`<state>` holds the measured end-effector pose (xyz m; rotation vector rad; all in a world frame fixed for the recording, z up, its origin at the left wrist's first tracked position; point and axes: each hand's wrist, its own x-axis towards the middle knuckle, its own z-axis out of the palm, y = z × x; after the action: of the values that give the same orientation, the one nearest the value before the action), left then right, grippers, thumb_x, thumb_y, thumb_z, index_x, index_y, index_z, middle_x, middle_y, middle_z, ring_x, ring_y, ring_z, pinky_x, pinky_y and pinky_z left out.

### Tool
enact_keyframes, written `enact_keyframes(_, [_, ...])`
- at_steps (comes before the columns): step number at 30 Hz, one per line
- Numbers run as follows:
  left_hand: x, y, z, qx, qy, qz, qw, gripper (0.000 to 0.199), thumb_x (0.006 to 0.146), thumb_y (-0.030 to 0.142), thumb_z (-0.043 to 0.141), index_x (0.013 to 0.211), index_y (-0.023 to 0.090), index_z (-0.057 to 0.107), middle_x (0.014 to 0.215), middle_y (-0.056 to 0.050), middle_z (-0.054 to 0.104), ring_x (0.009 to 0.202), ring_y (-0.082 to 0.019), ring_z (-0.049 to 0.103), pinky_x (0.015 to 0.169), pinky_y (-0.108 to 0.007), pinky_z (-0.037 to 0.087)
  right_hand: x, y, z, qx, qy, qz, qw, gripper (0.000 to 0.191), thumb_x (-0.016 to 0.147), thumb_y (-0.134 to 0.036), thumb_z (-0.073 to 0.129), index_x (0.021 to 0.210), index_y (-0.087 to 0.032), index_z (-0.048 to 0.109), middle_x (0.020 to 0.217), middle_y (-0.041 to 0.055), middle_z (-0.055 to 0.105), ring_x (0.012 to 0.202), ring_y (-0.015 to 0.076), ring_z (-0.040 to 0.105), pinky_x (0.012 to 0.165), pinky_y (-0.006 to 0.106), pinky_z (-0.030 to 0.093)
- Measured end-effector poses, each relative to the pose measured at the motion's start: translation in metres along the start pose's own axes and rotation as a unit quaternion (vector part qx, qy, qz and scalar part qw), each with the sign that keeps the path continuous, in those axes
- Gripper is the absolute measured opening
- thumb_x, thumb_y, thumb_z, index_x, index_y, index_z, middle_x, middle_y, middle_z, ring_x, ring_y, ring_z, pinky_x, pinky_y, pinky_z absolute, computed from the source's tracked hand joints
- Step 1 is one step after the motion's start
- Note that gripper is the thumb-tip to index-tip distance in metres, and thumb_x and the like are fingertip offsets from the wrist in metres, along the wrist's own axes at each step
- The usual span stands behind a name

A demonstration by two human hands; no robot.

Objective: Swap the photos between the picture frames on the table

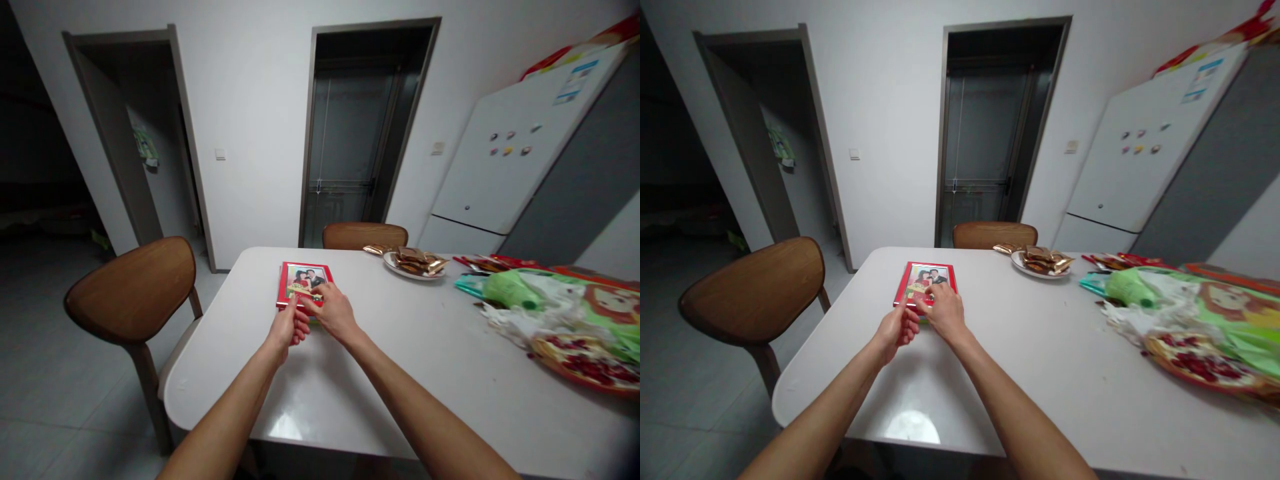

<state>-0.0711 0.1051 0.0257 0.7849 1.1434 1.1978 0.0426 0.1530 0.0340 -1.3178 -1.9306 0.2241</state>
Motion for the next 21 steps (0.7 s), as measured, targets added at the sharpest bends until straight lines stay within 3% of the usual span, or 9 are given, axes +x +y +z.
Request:
enact_keyframes(2, [0.003, -0.020, -0.005, -0.017, 0.011, -0.025, 0.999, 0.041, 0.072, 0.052, 0.052, 0.066, 0.012, 0.053, 0.045, 0.001, 0.055, 0.033, -0.006, 0.044, 0.035, -0.015, 0.025, -0.006, 0.015, 0.006, -0.120, -0.036, -0.060, 0.990, 0.032, 0.064, -0.037, 0.061, 0.091, -0.020, 0.059, 0.094, 0.0074, 0.057, 0.087, 0.0203, 0.047, 0.071, 0.030, 0.034])
enact_keyframes(4, [0.006, -0.034, -0.008, -0.047, 0.019, -0.031, 0.998, 0.031, 0.073, 0.043, 0.056, 0.075, 0.012, 0.053, 0.055, -0.001, 0.059, 0.041, -0.008, 0.051, 0.040, -0.017, 0.033, -0.015, 0.021, 0.009, -0.163, -0.096, -0.095, 0.977, 0.023, 0.066, -0.026, 0.059, 0.088, -0.021, 0.061, 0.089, 0.0059, 0.058, 0.086, 0.0194, 0.048, 0.072, 0.030, 0.034])
enact_keyframes(6, [0.011, -0.041, -0.007, -0.083, 0.022, -0.022, 0.996, 0.025, 0.076, 0.038, 0.054, 0.081, 0.014, 0.052, 0.064, -0.002, 0.060, 0.050, -0.009, 0.056, 0.048, -0.018, 0.038, -0.023, 0.018, 0.007, -0.162, -0.110, -0.124, 0.973, 0.014, 0.070, -0.020, 0.054, 0.081, -0.021, 0.062, 0.083, 0.0043, 0.059, 0.083, 0.0176, 0.049, 0.074, 0.029, 0.033])
enact_keyframes(8, [0.017, -0.044, -0.005, -0.115, 0.022, -0.011, 0.993, 0.021, 0.079, 0.035, 0.052, 0.084, 0.014, 0.052, 0.069, -0.002, 0.061, 0.055, -0.010, 0.057, 0.053, -0.019, 0.041, -0.024, 0.013, 0.004, -0.151, -0.069, -0.138, 0.976, 0.021, 0.071, -0.022, 0.052, 0.091, -0.022, 0.060, 0.093, 0.0056, 0.057, 0.091, 0.0186, 0.046, 0.079, 0.030, 0.032])
enact_keyframes(10, [0.021, -0.043, -0.002, -0.136, 0.025, -0.009, 0.990, 0.020, 0.080, 0.033, 0.050, 0.084, 0.013, 0.053, 0.070, -0.003, 0.061, 0.058, -0.010, 0.058, 0.056, -0.020, 0.042, -0.018, 0.010, 0.002, -0.164, -0.042, -0.130, 0.977, 0.042, 0.070, -0.027, 0.054, 0.112, -0.021, 0.050, 0.111, 0.0090, 0.050, 0.103, 0.0219, 0.040, 0.084, 0.033, 0.030])
enact_keyframes(12, [0.024, -0.043, -0.001, -0.148, 0.031, -0.012, 0.988, 0.020, 0.081, 0.032, 0.050, 0.083, 0.012, 0.053, 0.071, -0.005, 0.061, 0.059, -0.011, 0.059, 0.056, -0.021, 0.043, -0.007, 0.012, 0.001, -0.191, -0.073, -0.111, 0.973, 0.053, 0.068, -0.029, 0.057, 0.118, -0.019, 0.044, 0.115, 0.0109, 0.047, 0.104, 0.0239, 0.039, 0.082, 0.034, 0.031])
enact_keyframes(16, [0.022, -0.043, -0.005, -0.161, 0.040, -0.004, 0.986, 0.023, 0.076, 0.033, 0.055, 0.082, 0.010, 0.054, 0.072, -0.009, 0.063, 0.061, -0.015, 0.061, 0.055, -0.024, 0.045, 0.000, 0.018, 0.004, -0.211, -0.137, -0.112, 0.961, 0.031, 0.067, -0.020, 0.055, 0.098, -0.018, 0.058, 0.093, 0.0088, 0.056, 0.088, 0.0214, 0.048, 0.072, 0.031, 0.035])
enact_keyframes(21, [0.017, -0.041, -0.004, -0.193, 0.062, 0.095, 0.975, 0.020, 0.072, 0.026, 0.057, 0.087, 0.012, 0.057, 0.076, -0.006, 0.066, 0.068, -0.015, 0.062, 0.064, -0.026, 0.048, -0.035, 0.000, 0.000, -0.158, -0.163, -0.158, 0.961, 0.028, 0.066, -0.024, 0.058, 0.094, -0.020, 0.059, 0.093, 0.0065, 0.056, 0.086, 0.0195, 0.049, 0.074, 0.032, 0.035])
